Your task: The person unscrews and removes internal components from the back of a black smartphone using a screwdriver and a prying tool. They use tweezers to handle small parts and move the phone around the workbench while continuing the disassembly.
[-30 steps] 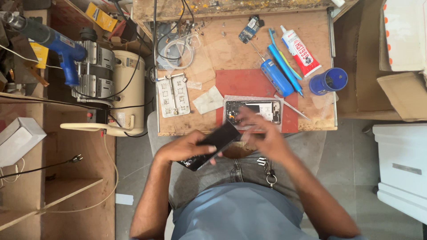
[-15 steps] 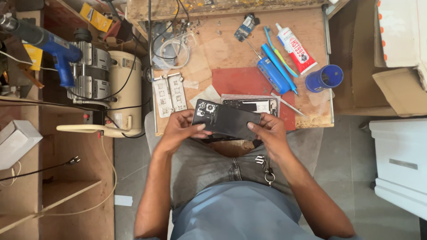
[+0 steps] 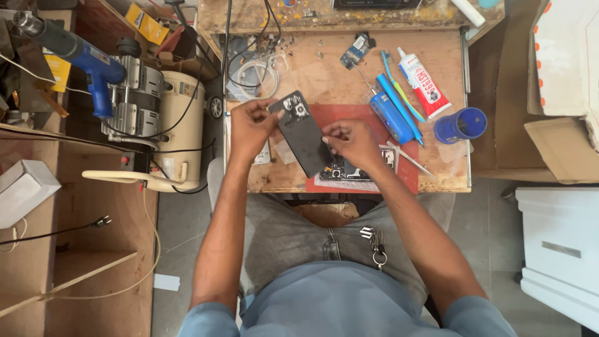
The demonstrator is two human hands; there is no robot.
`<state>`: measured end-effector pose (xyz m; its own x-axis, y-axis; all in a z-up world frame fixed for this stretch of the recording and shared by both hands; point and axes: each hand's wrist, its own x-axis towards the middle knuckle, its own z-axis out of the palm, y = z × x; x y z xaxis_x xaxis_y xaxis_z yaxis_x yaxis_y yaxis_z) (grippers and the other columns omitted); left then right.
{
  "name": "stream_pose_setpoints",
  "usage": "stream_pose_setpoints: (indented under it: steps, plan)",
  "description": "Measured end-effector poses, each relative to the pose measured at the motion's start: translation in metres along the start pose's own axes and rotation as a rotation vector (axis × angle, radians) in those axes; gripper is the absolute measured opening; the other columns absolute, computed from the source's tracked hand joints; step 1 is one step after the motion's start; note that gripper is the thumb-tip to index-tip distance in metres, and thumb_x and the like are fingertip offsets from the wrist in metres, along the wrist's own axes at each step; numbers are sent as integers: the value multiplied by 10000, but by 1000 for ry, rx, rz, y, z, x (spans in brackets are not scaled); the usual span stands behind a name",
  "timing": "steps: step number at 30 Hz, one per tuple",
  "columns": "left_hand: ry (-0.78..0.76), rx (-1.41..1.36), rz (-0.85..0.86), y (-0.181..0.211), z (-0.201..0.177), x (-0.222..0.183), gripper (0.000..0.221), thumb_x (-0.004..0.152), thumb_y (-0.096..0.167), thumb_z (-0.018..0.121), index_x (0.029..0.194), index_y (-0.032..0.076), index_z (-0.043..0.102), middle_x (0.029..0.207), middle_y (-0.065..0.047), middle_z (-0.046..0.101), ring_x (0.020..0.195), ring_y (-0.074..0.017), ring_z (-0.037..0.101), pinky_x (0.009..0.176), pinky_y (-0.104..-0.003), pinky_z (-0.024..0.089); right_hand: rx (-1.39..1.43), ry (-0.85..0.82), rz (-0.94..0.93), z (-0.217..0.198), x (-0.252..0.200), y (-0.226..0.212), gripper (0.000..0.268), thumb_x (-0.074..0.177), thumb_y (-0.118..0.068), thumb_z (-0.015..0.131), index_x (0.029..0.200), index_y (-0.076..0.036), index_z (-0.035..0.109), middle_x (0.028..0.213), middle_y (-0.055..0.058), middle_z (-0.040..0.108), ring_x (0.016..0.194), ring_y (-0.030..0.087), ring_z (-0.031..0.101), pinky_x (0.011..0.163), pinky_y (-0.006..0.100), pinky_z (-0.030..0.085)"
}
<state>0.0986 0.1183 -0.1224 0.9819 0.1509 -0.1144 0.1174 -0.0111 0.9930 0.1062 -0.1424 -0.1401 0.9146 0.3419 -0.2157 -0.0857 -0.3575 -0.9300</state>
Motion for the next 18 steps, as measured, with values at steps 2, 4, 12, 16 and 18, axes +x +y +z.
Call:
stream_pose_setpoints:
  steps: [2, 4, 12, 16, 18]
  plan:
    - [42, -48, 18, -2, 10, 11, 316, 890, -3, 766, 1188, -80, 689, 775, -103, 741, 607, -101, 684, 511, -218, 542, -96, 52, -125, 8, 12, -1, 324, 830, -73, 824, 1130, 11, 738, 804, 44, 723, 673, 56, 629, 587, 211, 507]
    - [80, -66, 34, -4, 19, 18, 327, 896, 9, 763, 1203, -71, 681, 818, -108, 750, 644, -109, 695, 522, -228, 552, -152, 90, -150, 11, 21, 6, 225, 853, -77, 839, 1043, 19, 764, 767, 56, 735, 650, 78, 631, 582, 231, 501]
    - [148, 787, 442, -9, 34, -15, 362, 803, 104, 816, 1150, 50, 730, 1119, -117, 682, 1048, -321, 652, 869, -411, 539, 22, 255, 30, -25, 54, 34, 165, 899, -80, 782, 980, 61, 754, 771, 81, 752, 550, 87, 645, 434, 234, 479]
    - [76, 915, 416, -21, 31, -21, 258, 809, 108, 801, 1060, 59, 762, 1043, -109, 633, 1004, -309, 611, 828, -424, 522, -14, 234, 55, -24, 59, 26, 220, 863, -101, 794, 1007, 56, 737, 773, 85, 744, 563, 113, 681, 427, 268, 526]
    - [108, 948, 423, -27, 29, -20, 197, 820, 110, 789, 1010, 62, 777, 991, -105, 630, 955, -309, 610, 809, -426, 524, -154, 266, 3, -22, 61, 18, 256, 836, -139, 833, 986, 49, 749, 776, 124, 745, 592, 168, 707, 487, 320, 545]
